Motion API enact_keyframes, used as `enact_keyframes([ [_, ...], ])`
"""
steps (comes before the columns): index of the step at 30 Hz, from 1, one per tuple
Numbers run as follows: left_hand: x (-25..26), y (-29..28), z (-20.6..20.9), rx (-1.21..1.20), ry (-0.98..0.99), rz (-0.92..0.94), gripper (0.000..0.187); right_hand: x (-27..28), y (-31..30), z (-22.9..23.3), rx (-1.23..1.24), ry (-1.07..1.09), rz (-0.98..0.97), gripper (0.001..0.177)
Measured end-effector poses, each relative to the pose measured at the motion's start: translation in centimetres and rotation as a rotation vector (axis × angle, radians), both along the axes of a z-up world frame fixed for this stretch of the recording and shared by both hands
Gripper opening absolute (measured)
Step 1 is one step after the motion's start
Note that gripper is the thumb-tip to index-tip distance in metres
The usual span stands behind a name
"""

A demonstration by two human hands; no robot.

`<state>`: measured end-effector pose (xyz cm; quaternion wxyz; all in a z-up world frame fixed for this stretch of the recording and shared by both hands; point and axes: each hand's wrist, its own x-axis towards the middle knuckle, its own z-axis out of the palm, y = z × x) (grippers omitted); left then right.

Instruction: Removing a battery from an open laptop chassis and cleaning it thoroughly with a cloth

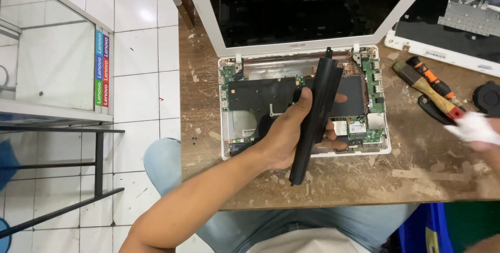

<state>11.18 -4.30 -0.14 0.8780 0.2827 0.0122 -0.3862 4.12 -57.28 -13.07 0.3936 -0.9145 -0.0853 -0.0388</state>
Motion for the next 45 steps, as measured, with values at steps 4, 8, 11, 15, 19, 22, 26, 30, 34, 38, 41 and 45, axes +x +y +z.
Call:
enact_keyframes([
  [4,0.5,0.3,-0.5,0.087,-0.091,0.006,0.081,4.3,25.4,21.3,-0.238,-0.229,0.196,0.031],
  [8,0.4,0.4,-0.8,0.139,-0.172,0.021,0.083,9.3,29.6,18.5,-0.116,-0.5,0.313,0.027],
  [11,0.3,0.4,-0.4,0.079,-0.169,0.022,0.08,11.0,32.9,18.6,-0.019,-0.607,0.339,0.009],
  [15,0.3,0.8,0.4,0.111,-0.238,-0.003,0.083,11.4,34.0,16.9,-0.06,-0.644,0.376,0.017],
  [19,0.5,0.8,-0.4,0.092,-0.234,-0.061,0.087,12.1,32.5,15.7,-0.098,-0.684,0.369,0.015],
  [22,0.2,0.9,0.2,0.095,-0.24,-0.106,0.086,12.1,32.9,17.7,-0.086,-0.714,0.351,0.013],
  [26,0.2,0.9,0.7,0.19,-0.22,-0.105,0.093,11.7,33.5,17.4,-0.041,-0.662,0.48,0.027],
  [30,0.3,0.8,0.5,0.185,-0.2,-0.114,0.09,11.8,33.2,16.7,-0.087,-0.677,0.404,0.027],
  [34,0.6,0.9,0.7,0.172,-0.245,-0.114,0.087,12.1,33.2,17.5,-0.067,-0.671,0.368,0.019],
  [38,0.4,0.8,0.5,0.25,-0.186,-0.115,0.098,11.4,33.6,17.3,-0.087,-0.636,0.443,0.026],
  [41,0.4,1.0,0.5,0.188,-0.255,-0.115,0.091,11.8,33.4,17.0,-0.063,-0.689,0.349,0.018],
  [45,0.7,1.0,0.5,0.224,-0.257,-0.111,0.09,12.2,33.3,16.6,-0.11,-0.68,0.409,0.017],
])
